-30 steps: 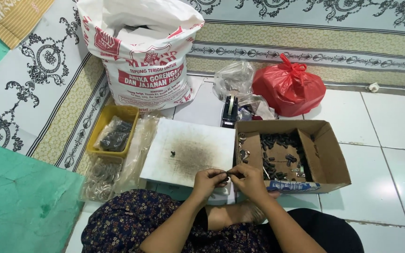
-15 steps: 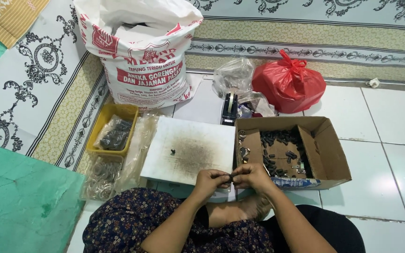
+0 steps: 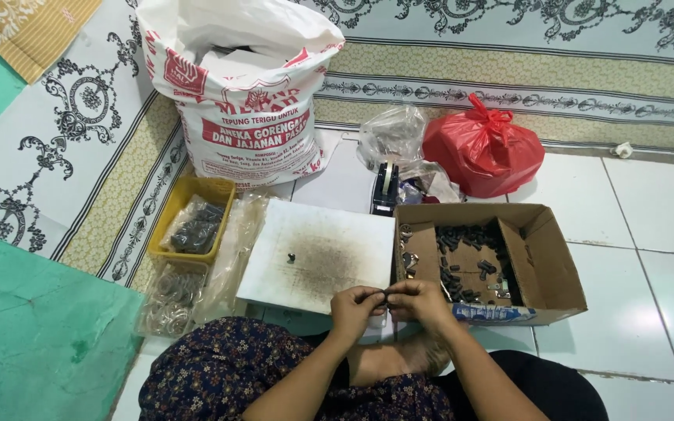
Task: A person sits on the floor and packs small metal pins or components from a box into small plastic bags.
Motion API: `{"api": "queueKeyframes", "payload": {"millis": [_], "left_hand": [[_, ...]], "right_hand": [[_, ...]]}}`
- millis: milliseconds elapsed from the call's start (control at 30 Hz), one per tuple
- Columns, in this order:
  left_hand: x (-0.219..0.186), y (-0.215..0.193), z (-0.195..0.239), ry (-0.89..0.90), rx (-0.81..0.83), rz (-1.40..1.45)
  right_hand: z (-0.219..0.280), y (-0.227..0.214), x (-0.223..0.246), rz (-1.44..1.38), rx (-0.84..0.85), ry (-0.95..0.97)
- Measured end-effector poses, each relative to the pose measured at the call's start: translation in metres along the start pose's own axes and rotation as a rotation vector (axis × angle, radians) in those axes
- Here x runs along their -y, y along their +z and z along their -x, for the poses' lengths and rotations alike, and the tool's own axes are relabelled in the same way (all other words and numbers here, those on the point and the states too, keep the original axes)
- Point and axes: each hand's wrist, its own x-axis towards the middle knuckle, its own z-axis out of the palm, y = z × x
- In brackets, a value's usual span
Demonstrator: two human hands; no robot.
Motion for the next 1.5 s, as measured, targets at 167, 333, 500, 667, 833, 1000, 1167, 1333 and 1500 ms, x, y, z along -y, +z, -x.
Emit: {"api": "queueKeyframes", "payload": {"millis": [167, 333, 500, 667, 833, 1000, 1167, 1333, 1500], "left_hand": [[0.000, -0.005, -0.002, 0.004, 0.010, -0.004], [-0.010, 0.001, 0.009, 0.044, -0.006, -0.082], [-0.002, 0.004, 0.016, 0.080, -0.024, -0.046], [-0.010, 0.002, 0.019, 0.115, -0.037, -0.069], [-0.037, -0.011, 0.028, 0.060, -0.053, -0.034], [-0.053, -0.056, 0.036, 0.154, 0.073, -0.291], [-0.090, -0.105, 0.003, 0.495, -0.162, -0.608], [-0.094, -0.146, -0.036, 0.417, -0.468, -0.560], [-0.091, -0.137, -0.036, 0.462, -0.423, -0.516]], "right_hand": [[-0.014, -0.002, -0.017, -0.100, 0.018, 0.039], [-0.003, 0.006, 0.002, -0.049, 0.030, 0.131], [0.002, 0.013, 0.001, 0.074, 0.051, 0.079], [0.005, 0.017, 0.001, 0.111, 0.055, 0.047], [0.019, 0.025, 0.011, 0.051, 0.101, -0.024], [0.019, 0.049, 0.003, 0.207, 0.242, -0.198], [-0.016, 0.088, 0.012, 0.148, 0.098, -0.213], [-0.079, 0.132, 0.006, 0.278, 0.041, -0.289], [-0.070, 0.175, 0.031, 0.525, -0.044, -0.444]]}}
